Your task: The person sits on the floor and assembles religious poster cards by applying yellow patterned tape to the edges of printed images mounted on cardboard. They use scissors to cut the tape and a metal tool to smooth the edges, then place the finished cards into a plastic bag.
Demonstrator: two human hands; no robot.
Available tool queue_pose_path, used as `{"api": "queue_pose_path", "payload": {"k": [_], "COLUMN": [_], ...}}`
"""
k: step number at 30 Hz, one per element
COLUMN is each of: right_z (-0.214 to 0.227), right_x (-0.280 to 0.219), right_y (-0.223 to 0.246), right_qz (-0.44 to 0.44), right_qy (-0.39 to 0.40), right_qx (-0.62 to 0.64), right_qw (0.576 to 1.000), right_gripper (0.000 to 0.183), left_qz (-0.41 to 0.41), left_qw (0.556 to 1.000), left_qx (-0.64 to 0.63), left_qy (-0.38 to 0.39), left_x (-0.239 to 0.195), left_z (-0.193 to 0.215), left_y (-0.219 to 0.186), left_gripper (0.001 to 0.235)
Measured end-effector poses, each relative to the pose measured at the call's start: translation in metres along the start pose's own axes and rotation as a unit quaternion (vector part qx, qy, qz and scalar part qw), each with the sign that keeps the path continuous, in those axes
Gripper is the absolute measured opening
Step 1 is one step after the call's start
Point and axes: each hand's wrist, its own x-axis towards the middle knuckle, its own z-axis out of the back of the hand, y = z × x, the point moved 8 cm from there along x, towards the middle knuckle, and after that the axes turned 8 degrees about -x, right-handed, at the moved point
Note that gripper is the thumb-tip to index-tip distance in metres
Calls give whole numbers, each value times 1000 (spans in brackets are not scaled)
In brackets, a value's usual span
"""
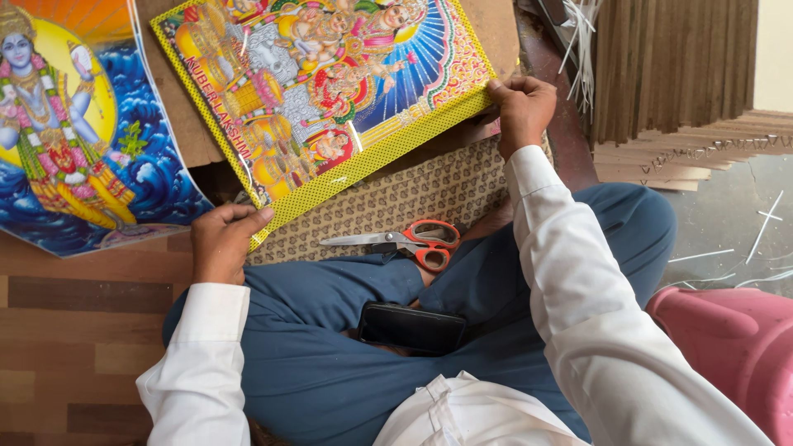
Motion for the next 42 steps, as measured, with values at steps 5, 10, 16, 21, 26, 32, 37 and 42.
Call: {"api": "queue_pose_path", "payload": {"k": [5,10,16,21,26,32,37,42], "right_z": [-1,4,1,1,2,3,3,3], "right_x": [12,22,19,18,21,20,21,21], "right_y": [-15,-19,-20,-20,-21,-24,-24,-24], "right_qz": [37,70,42,49,61,50,51,56], "right_qy": [3,11,41,54,56,46,47,43], "right_qx": [4,-26,46,85,71,66,52,57], "right_qw": [999,997,997,994,994,996,996,996], "right_gripper": [11,12,20,25,26,25,25,26], "left_qz": [-26,-93,-53,-60,-72,-71,-69,-61], "left_qw": [998,994,992,990,988,989,988,988], "left_qx": [-48,47,83,93,110,99,109,118], "left_qy": [12,-28,-84,-85,-85,-82,-81,-82], "left_x": [8,16,14,11,12,12,9,8], "left_z": [6,10,11,10,11,11,10,9], "left_y": [15,17,12,5,4,3,0,-3], "left_gripper": [21,23,24,21,21,23,22,21]}}
